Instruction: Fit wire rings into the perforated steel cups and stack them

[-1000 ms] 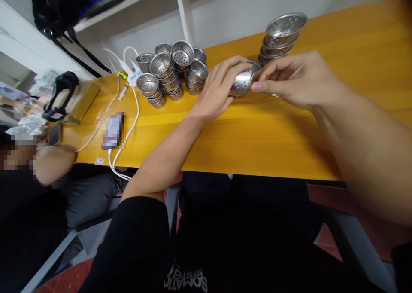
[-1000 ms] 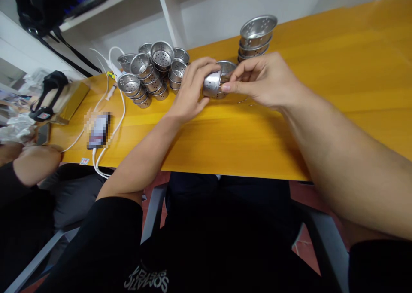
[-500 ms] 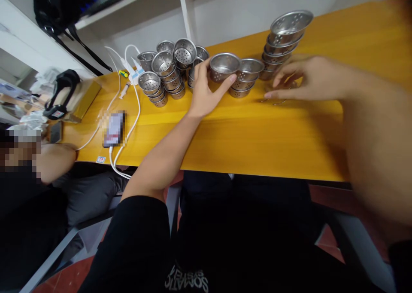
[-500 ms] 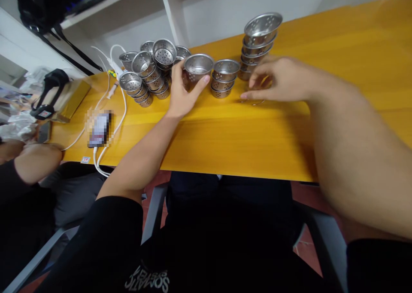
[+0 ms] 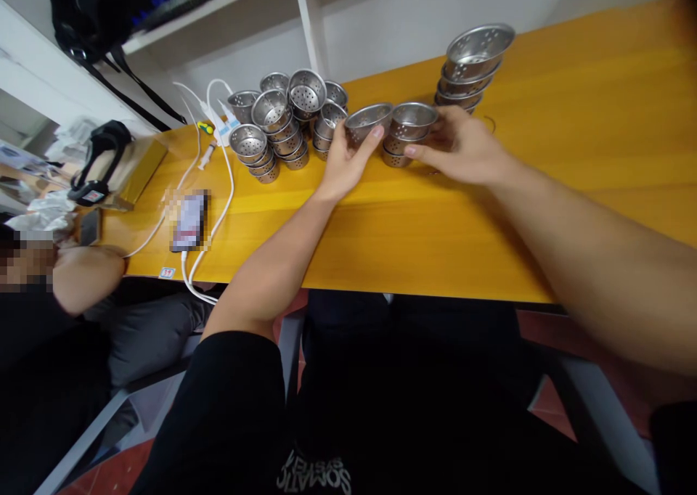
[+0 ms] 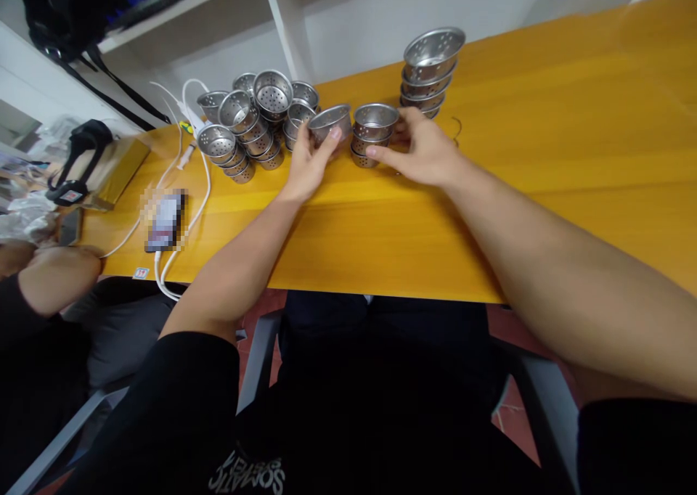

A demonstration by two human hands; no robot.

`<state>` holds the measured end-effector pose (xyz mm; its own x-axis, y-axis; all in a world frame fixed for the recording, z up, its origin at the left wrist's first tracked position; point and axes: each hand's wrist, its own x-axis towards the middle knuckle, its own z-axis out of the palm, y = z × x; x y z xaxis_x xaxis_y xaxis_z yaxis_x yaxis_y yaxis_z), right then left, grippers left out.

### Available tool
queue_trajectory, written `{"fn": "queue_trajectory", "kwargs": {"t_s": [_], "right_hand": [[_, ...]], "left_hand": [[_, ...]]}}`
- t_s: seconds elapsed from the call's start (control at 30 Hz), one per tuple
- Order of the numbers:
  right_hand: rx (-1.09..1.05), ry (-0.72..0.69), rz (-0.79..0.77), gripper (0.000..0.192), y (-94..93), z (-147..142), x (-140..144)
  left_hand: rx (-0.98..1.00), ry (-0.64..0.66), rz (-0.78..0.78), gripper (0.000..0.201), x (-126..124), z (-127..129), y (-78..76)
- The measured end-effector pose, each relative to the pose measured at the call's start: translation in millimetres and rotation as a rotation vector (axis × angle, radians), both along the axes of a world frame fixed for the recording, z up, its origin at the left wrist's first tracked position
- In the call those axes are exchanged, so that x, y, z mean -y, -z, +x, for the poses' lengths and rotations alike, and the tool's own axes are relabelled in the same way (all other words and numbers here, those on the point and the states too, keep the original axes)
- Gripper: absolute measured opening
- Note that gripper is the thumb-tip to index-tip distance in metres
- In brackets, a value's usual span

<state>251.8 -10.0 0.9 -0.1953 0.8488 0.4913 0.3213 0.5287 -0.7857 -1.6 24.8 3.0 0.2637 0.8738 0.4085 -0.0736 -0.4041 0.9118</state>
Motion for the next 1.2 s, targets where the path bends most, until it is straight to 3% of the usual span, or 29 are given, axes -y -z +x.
{"fn": "queue_trajectory", "kwargs": {"t_s": [0.1,0.23,0.43,0.6,0.67,0.93,1.2], "right_hand": [[-0.05,0.037,-0.045,0.078,0.5,-9.0,-2.1],[-0.045,0.111,-0.033,0.078,-3.0,-6.3,-1.3],[0.004,0.109,-0.003,0.079,-8.8,-6.0,3.2],[0.051,0.11,-0.014,0.084,-9.3,-10.6,5.9],[0.077,0.1,-0.007,0.08,-11.0,-13.5,9.2],[0.11,0.018,0.003,0.08,-19.6,-23.9,20.7],[0.095,-0.043,-0.064,0.078,-27.4,-27.6,28.1]], "left_hand": [[0.031,0.054,-0.103,0.057,8.3,4.2,-2.8],[0.043,0.061,-0.121,0.052,16.7,6.7,-9.6],[-0.009,-0.027,0.103,0.053,4.6,1.5,-6.2],[-0.175,-0.109,0.289,0.088,-12.1,-0.6,9.0],[-0.279,-0.096,0.327,0.092,-12.7,1.3,11.5],[-0.343,-0.066,0.311,0.097,13.2,6.7,-6.9],[-0.402,-0.128,0.339,0.09,16.4,2.9,-7.6]]}}
